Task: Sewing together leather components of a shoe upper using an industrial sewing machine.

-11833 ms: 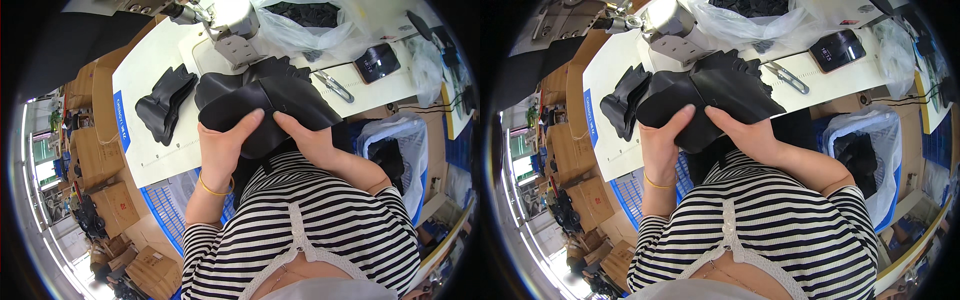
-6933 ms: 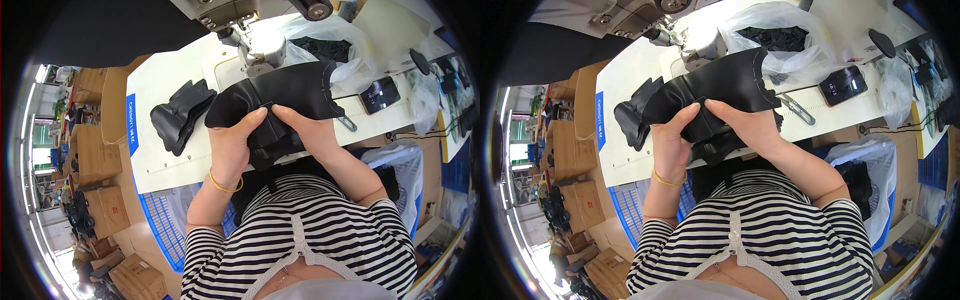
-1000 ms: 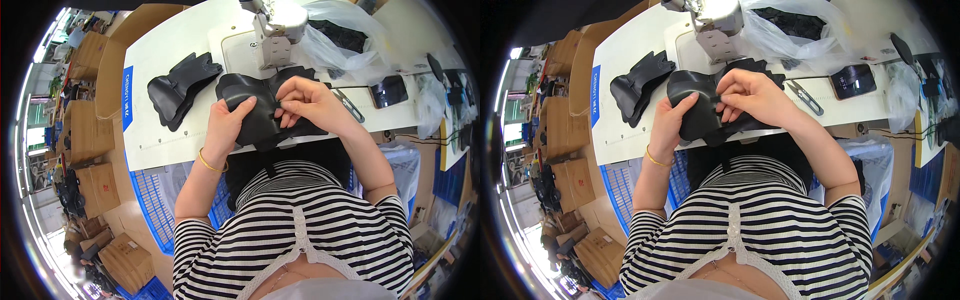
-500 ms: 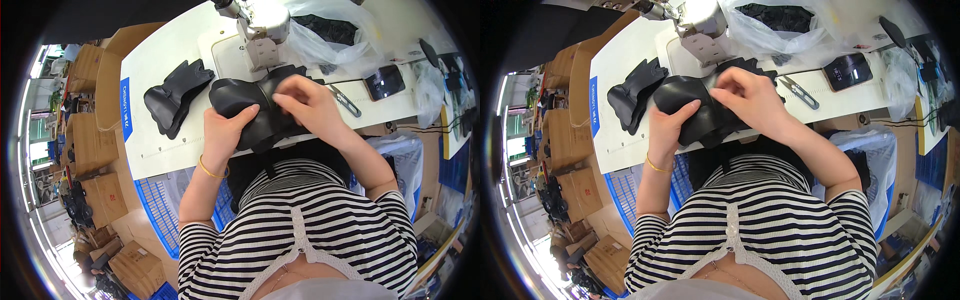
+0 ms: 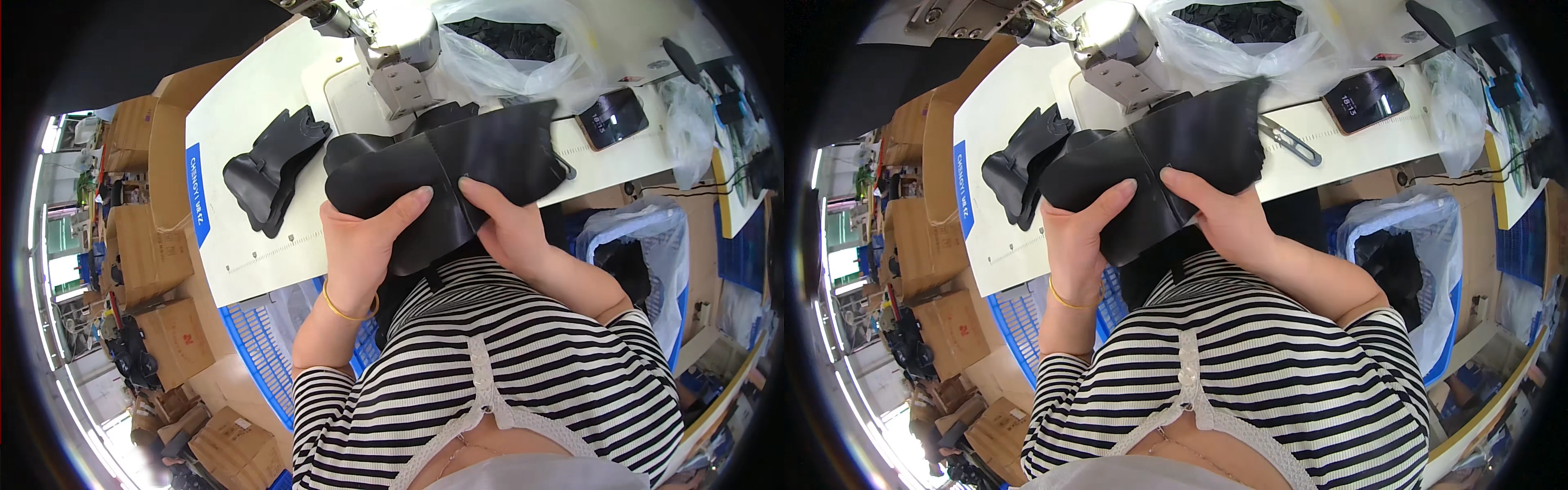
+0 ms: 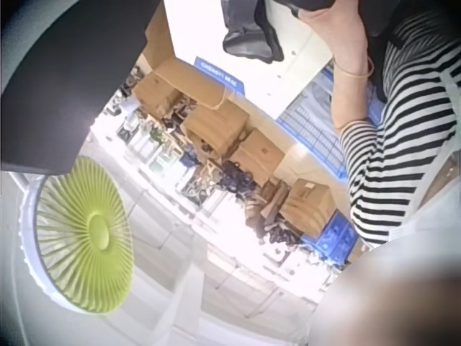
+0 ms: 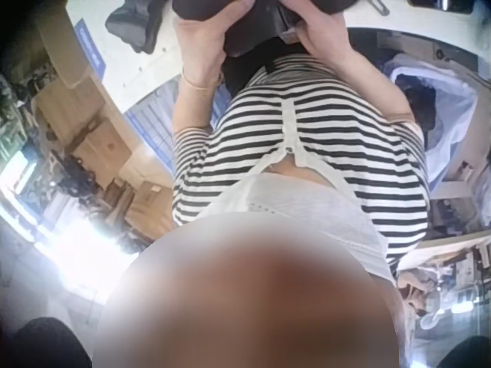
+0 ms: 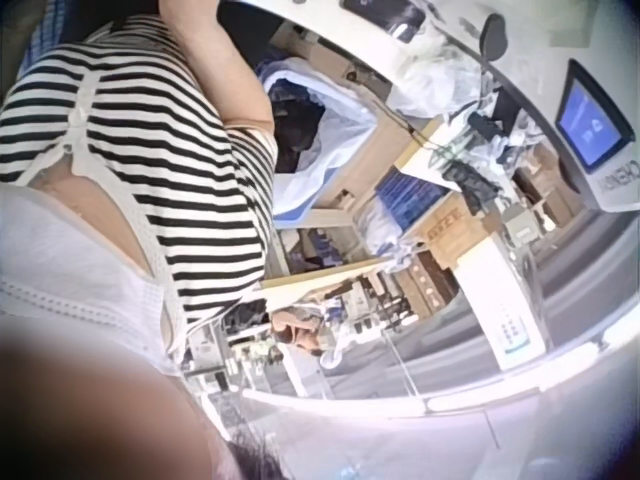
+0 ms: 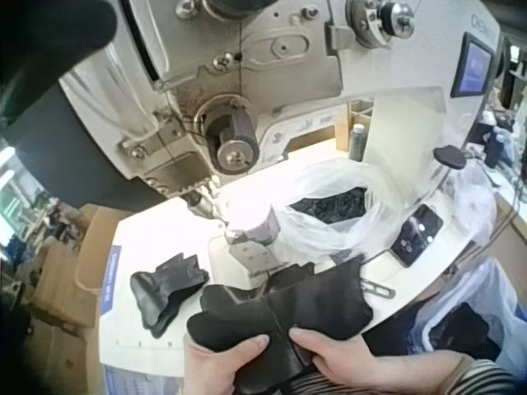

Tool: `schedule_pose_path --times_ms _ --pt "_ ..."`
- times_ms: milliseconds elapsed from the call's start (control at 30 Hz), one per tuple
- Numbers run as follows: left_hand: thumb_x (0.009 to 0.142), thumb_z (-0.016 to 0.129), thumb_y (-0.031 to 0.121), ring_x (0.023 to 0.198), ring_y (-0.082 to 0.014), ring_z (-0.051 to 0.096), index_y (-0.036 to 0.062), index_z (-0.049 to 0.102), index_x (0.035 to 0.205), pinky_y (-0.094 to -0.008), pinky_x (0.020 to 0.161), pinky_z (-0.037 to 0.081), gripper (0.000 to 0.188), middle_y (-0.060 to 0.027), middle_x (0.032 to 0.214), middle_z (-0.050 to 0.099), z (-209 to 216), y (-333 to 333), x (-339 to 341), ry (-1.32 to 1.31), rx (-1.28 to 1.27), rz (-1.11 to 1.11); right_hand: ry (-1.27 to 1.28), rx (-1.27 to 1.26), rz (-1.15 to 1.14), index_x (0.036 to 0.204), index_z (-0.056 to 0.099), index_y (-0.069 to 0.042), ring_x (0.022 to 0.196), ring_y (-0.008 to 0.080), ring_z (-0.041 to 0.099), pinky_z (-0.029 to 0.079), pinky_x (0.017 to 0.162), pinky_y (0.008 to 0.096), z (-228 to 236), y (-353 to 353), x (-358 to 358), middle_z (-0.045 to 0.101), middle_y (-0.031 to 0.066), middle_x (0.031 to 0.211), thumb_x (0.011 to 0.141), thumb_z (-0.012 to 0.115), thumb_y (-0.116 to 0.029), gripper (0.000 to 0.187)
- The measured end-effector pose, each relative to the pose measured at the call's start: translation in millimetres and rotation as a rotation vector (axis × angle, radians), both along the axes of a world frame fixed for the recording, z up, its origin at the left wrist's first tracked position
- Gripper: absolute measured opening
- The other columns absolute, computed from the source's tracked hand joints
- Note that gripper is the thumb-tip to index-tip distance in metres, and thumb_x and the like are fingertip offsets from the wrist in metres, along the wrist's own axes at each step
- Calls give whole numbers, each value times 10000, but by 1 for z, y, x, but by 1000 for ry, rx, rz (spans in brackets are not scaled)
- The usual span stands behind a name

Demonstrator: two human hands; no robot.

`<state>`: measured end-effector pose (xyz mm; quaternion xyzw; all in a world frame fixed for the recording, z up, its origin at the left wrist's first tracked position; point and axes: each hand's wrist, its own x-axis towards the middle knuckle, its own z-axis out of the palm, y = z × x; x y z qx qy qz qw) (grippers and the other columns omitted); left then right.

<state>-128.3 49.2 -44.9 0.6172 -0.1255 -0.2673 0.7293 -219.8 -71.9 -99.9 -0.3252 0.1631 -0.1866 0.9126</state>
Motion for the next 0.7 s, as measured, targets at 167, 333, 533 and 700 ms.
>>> schedule_pose_path --times_ms 167,333,533,700 --pt "734 747 6 755 -118 633 -28 659 963 -255 706 527 247 -70 879 680 -6 1 -2 -135 78 40 -46 -352 -127 1086 588 0 906 103 580 479 789 238 -4 -1 1 616 38 1011 866 607 -19 221" --pt "734 751 12 744 -110 626 -34 657 946 -251 696 523 237 -64 866 677 -10 0 -1 -175 65 43 39 -603 -32 1076 589 7 867 97 580 488 762 237 6 -5 -3 621 33 983 846 636 -14 236" --pt "764 738 39 769 -109 623 -21 655 961 -250 706 517 221 -63 886 674 -10 -1 -1 -224 74 23 46 -545 -62 1052 599 12 850 96 583 494 751 235 5 -4 -2 623 33 965 829 656 -8 230" --pt "835 678 79 853 -127 621 3 614 1049 -260 760 510 236 -66 968 654 -11 -2 -2 47 -60 117 34 -596 -76 1047 602 14 843 95 585 493 749 233 4 -6 -1 627 35 960 833 649 -4 219"
